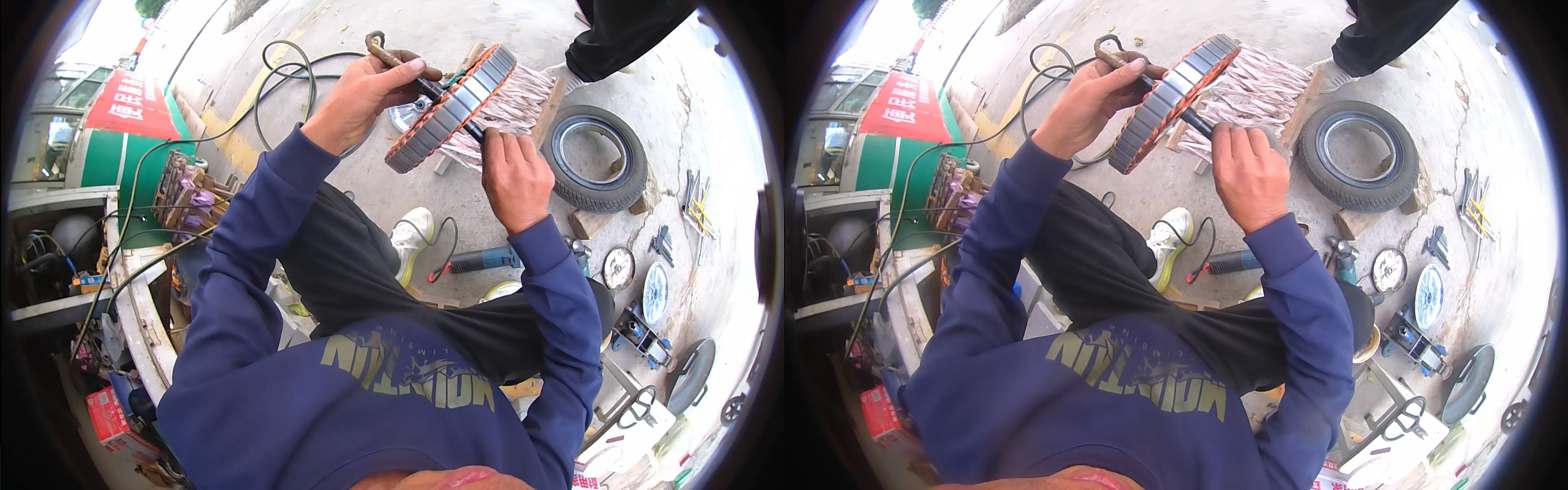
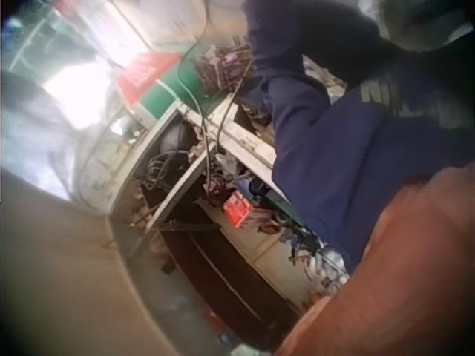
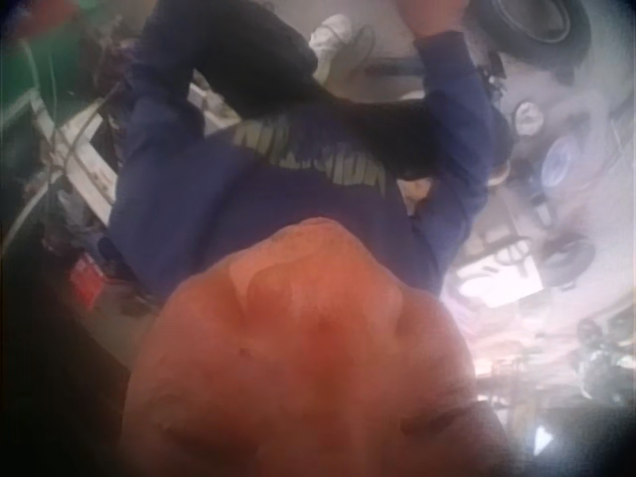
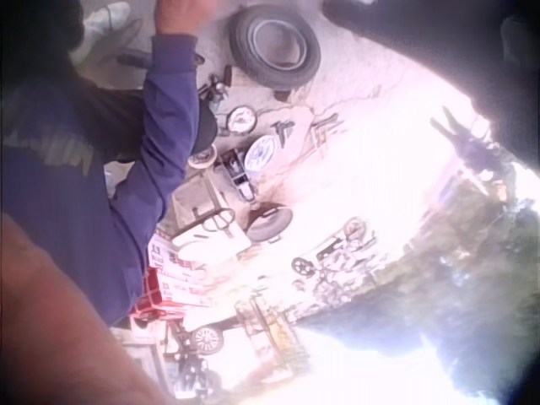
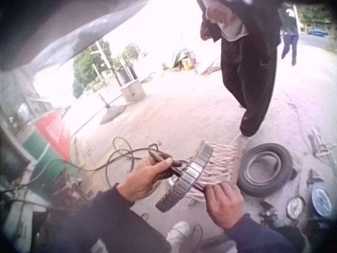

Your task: The person removes a grinding disc from an angle grinder and replaces it with a new one. They then use the angle grinder to grind the copper windings on a motor stator, followed by manual cleaning of the windings with a cloth.

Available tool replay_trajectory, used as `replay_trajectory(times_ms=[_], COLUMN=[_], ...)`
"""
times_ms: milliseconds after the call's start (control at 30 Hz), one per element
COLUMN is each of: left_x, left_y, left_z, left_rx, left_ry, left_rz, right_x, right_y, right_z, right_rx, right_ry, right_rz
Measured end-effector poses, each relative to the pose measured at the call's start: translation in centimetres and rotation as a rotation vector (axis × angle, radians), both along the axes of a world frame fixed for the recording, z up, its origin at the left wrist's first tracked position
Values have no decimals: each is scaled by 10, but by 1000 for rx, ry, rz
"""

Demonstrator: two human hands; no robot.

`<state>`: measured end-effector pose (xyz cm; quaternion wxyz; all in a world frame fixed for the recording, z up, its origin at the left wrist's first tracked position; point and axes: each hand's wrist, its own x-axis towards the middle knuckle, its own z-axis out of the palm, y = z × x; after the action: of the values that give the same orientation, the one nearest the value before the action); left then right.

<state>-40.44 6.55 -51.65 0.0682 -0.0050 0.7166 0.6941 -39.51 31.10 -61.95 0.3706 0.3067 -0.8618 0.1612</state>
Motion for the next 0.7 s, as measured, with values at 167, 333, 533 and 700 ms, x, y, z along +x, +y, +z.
replay_trajectory(times_ms=[167,333,533,700], left_x=[-3,-2,0,-4], left_y=[-1,2,6,4], left_z=[-4,-2,0,2], left_rx=[155,270,218,108], left_ry=[10,-48,-23,21], left_rz=[-5,16,9,-54], right_x=[-6,-8,-7,0], right_y=[2,5,5,5], right_z=[3,7,5,6], right_rx=[51,55,-2,-156], right_ry=[147,183,80,-202], right_rz=[-51,-44,12,128])
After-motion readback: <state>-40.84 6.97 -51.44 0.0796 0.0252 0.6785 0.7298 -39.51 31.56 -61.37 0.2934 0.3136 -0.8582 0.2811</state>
